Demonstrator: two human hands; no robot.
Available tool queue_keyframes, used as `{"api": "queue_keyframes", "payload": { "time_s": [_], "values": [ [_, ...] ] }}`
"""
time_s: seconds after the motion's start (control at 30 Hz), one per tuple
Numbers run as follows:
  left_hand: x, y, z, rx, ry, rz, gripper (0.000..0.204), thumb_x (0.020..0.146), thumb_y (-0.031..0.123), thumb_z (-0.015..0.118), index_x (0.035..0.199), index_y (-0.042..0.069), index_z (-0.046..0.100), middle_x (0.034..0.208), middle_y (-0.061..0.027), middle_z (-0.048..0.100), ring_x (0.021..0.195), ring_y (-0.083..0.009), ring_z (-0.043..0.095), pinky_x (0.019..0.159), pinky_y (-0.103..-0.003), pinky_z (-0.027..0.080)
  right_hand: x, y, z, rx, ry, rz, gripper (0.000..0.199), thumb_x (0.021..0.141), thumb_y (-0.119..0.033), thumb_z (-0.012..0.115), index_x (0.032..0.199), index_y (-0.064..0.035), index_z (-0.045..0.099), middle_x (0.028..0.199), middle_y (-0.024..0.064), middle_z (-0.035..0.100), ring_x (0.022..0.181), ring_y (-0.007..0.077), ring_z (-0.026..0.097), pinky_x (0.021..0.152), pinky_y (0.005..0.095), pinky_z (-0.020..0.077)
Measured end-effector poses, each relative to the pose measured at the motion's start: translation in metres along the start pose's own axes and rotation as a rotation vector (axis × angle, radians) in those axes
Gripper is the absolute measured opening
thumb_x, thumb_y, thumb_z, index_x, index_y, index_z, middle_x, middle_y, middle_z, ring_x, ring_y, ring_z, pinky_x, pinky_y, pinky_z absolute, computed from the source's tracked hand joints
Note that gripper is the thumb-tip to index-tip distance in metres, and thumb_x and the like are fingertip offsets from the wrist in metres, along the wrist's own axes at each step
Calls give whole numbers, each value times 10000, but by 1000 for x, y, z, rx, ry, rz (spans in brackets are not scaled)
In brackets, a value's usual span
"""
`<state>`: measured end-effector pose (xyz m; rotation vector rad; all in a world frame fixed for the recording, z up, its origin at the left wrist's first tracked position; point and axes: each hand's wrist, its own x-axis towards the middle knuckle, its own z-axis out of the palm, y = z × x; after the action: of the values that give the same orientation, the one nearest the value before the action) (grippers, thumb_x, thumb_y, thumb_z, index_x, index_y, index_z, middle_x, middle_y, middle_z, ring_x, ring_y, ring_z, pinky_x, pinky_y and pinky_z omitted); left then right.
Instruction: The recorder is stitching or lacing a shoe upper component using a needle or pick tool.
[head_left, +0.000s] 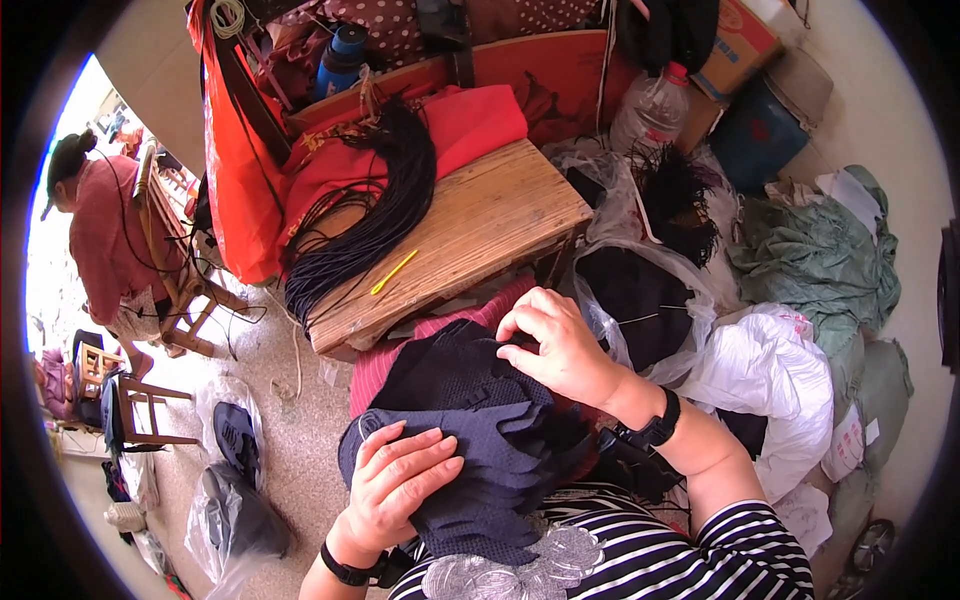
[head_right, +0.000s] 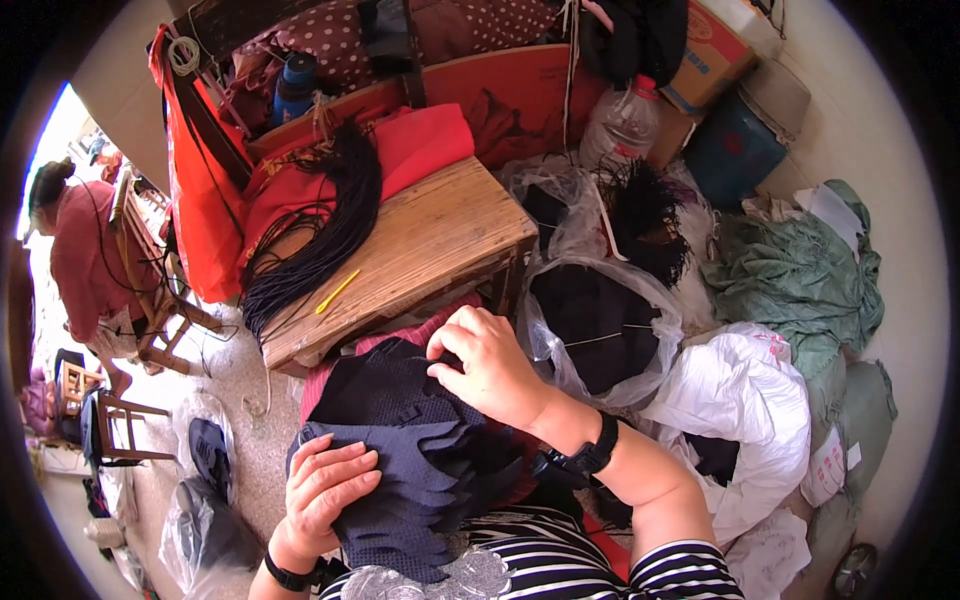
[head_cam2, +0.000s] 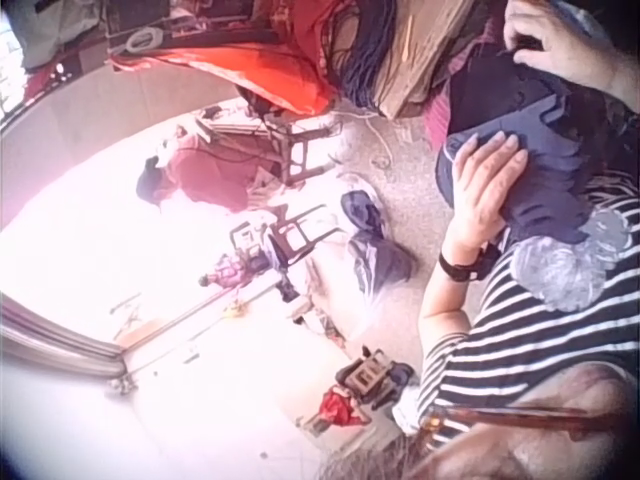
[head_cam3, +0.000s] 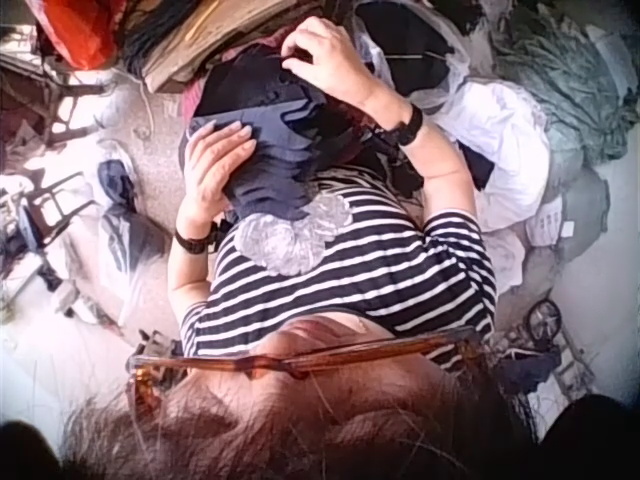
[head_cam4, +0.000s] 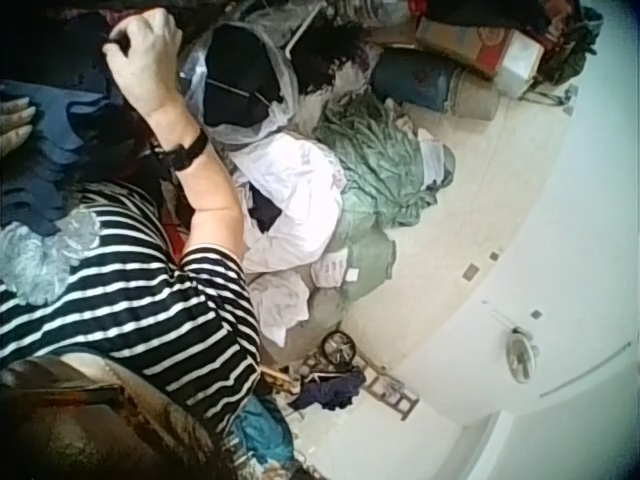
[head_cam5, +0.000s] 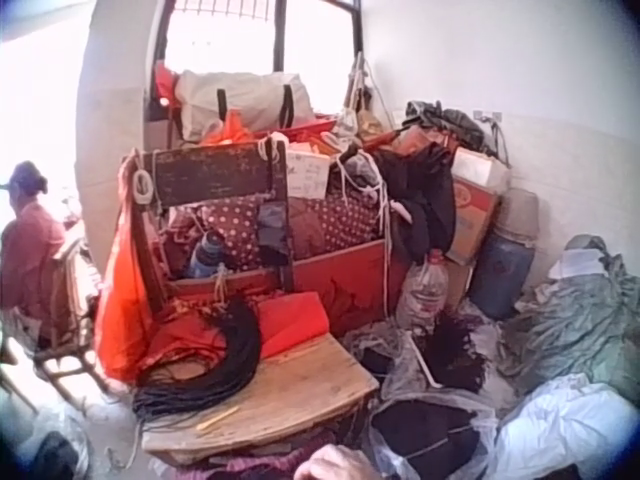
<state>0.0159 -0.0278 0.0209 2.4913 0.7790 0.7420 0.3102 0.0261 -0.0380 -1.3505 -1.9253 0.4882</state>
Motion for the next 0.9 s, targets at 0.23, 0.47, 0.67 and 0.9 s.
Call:
{"api": "queue_keyframes", "payload": {
  "time_s": [0.23, 0.47, 0.67, 0.9],
  "values": [
    [0, -4, -2, -24, -26, -2, 457, 762, 206, 724, 1206, 103, 744, 1311, -96, 706, 1232, -275, 670, 1128, -472, 407, 7, -19, -20, 118, -3, -154, 141, 848, -84, 751, 924, -81, 632, 947, 56, 664, 910, 266, 640, 879, 411, 457],
    [6, -3, -8, -22, -89, 11, 514, 730, 276, 767, 1212, 106, 718, 1385, -133, 670, 1319, -316, 619, 1213, -544, 309, -9, -40, -46, 576, -481, -289, 63, 920, -44, 727, 971, -31, 693, 1012, 76, 731, 954, 258, 708, 843, 367, 547],
    [2, -3, -5, -27, -99, 6, 426, 774, 210, 717, 1187, 104, 718, 1337, -89, 706, 1290, -261, 644, 1192, -517, 340, 1, -4, -25, 426, -132, 204, 171, 967, -126, 702, 1099, -20, 689, 1030, 83, 747, 976, 247, 690, 880, 364, 536],
    [1, -1, -4, -19, -70, -8, 418, 775, 201, 717, 1181, 100, 724, 1332, -98, 708, 1273, -267, 655, 1168, -493, 370, -4, 12, -2, -183, 55, -103, 204, 808, -91, 788, 1005, -82, 740, 932, 66, 672, 892, 269, 628, 815, 410, 499]
  ]
}}
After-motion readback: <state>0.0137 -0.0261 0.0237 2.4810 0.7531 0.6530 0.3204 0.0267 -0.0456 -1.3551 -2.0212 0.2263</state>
